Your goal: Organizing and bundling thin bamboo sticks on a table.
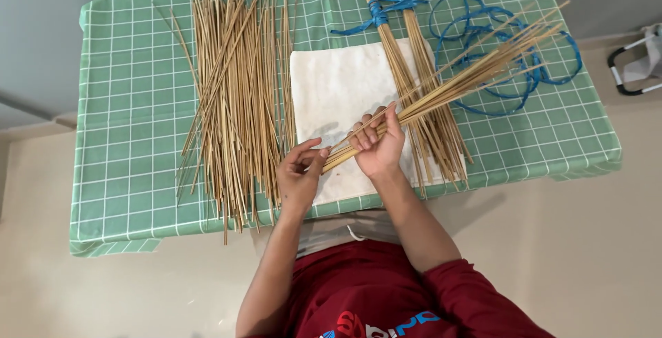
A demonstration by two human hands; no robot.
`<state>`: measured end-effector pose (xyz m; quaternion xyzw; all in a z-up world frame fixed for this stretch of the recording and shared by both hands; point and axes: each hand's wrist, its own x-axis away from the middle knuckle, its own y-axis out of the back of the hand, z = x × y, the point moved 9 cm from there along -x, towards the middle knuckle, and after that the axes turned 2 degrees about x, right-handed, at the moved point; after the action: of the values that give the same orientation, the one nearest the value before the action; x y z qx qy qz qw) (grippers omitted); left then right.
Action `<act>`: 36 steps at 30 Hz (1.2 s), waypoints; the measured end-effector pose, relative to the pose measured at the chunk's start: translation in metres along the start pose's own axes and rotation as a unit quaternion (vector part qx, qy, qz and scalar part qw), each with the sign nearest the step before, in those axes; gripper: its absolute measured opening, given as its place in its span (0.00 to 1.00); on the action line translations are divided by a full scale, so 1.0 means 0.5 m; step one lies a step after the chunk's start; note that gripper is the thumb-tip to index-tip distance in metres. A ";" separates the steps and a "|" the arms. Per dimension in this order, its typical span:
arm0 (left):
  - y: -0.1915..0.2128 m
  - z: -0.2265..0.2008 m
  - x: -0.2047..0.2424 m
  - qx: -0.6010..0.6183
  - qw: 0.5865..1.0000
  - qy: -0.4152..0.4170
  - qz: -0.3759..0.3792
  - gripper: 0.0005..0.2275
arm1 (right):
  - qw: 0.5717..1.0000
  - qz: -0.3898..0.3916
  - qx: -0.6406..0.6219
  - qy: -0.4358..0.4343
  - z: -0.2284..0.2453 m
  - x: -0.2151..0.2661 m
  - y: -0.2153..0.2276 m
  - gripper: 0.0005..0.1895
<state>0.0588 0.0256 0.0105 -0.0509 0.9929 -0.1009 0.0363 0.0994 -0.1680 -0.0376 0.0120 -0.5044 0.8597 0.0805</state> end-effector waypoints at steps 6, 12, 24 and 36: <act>0.017 0.017 0.002 -0.021 0.999 0.035 -0.023 0.09 | 0.999 -0.006 0.011 0.030 0.011 0.010 -0.028 0.30; 0.033 0.009 -0.006 0.003 0.997 0.078 -0.028 0.08 | 0.998 0.001 0.018 0.053 0.034 0.018 -0.045 0.29; 0.031 0.041 -0.010 0.040 0.994 0.102 -0.029 0.09 | 0.988 -0.071 0.079 0.114 0.054 0.031 -0.039 0.29; 0.031 0.060 -0.021 0.068 0.993 0.098 0.004 0.12 | 0.990 -0.109 0.045 0.083 0.051 0.048 -0.080 0.30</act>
<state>0.0701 0.0360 -0.0213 -0.0338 0.9828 -0.1724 -0.0573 0.0804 -0.1679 0.0119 -0.0009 -0.4526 0.8656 0.2144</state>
